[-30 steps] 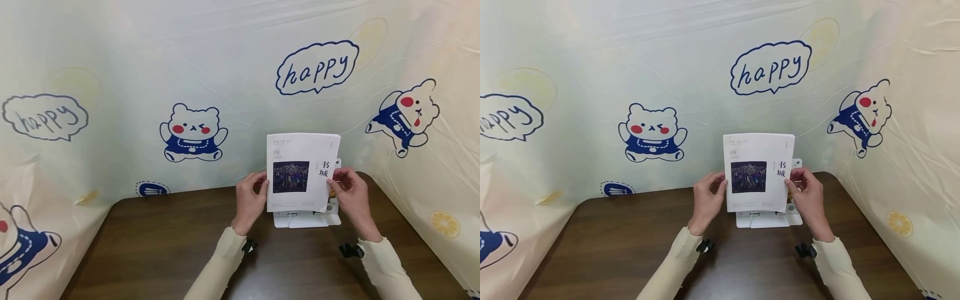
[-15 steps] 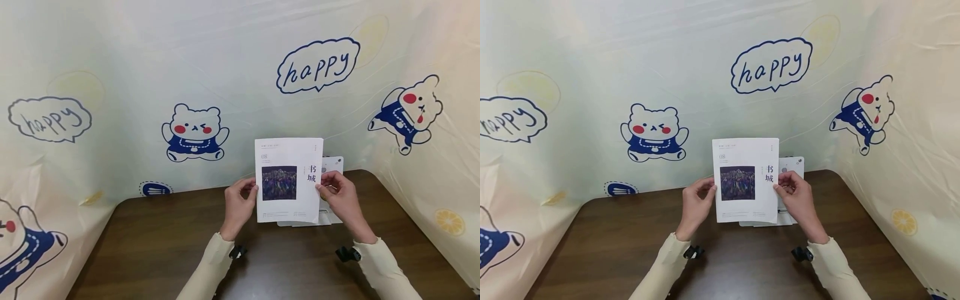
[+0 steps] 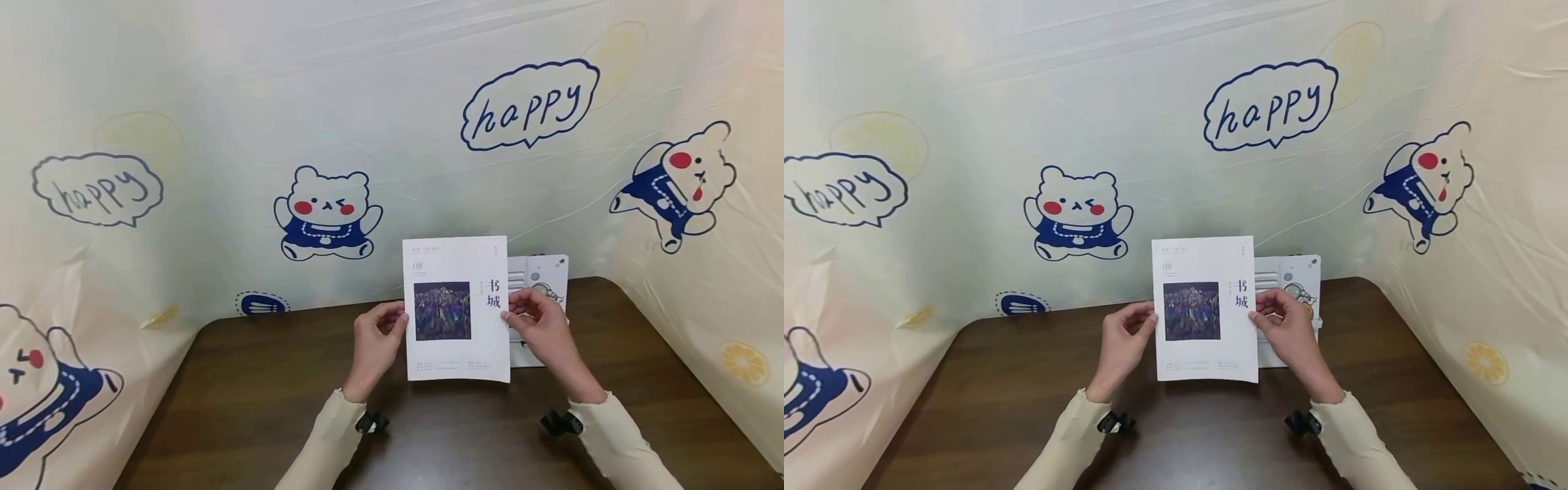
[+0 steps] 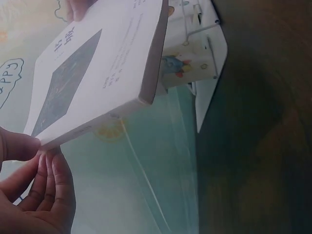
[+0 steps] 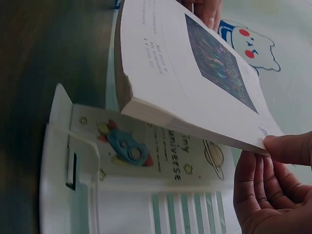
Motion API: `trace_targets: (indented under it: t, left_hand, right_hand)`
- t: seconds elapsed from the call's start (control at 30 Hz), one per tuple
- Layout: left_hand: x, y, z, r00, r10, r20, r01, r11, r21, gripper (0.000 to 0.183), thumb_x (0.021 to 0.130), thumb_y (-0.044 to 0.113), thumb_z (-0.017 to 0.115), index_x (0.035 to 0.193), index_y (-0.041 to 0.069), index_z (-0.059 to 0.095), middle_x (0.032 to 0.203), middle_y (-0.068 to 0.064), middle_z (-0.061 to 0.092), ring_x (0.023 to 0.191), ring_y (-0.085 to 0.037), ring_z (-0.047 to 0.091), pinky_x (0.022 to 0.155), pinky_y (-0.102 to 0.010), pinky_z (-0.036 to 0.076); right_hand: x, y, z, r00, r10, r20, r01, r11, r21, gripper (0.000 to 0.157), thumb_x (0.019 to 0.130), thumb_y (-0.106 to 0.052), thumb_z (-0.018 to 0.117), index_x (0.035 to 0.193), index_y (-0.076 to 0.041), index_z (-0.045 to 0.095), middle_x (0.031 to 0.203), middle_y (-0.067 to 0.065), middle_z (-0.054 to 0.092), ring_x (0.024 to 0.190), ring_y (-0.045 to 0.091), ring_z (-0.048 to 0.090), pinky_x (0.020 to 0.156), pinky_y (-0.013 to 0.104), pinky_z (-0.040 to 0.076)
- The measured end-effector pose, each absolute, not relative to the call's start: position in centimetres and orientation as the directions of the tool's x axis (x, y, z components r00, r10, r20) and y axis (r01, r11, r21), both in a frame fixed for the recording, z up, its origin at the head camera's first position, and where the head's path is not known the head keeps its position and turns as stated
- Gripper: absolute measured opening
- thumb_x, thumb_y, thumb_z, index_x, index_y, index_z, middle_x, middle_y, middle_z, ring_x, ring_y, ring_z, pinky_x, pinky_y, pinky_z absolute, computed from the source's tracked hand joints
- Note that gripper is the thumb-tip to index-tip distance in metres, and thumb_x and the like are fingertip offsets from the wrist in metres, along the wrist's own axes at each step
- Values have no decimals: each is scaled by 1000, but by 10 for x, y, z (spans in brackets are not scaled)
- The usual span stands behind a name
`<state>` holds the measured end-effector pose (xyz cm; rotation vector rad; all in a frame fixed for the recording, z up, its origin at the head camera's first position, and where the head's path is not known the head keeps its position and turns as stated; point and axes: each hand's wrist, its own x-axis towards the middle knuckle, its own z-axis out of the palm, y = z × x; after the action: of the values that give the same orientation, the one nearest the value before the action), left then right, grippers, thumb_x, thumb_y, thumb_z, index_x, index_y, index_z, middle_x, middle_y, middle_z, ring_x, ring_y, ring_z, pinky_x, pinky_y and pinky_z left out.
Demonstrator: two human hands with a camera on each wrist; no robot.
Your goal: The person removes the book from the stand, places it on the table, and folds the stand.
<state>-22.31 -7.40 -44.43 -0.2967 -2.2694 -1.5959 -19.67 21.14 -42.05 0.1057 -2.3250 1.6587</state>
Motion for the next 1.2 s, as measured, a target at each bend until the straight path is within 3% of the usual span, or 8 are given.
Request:
trace_targets:
  t: [1.2]
  left_hand:
    - [-194,-157,-464,-953,-139,271,204,370,906,16,94,2,73,109,3,79,98,-15,77,80,-13,68,73,-16,57]
  right_hand:
    - [-197,130,-450,-988,-19,152,-152,229,-962,18,90,8,71,107,8,64,102,21,65,87,14,62,74,16,56]
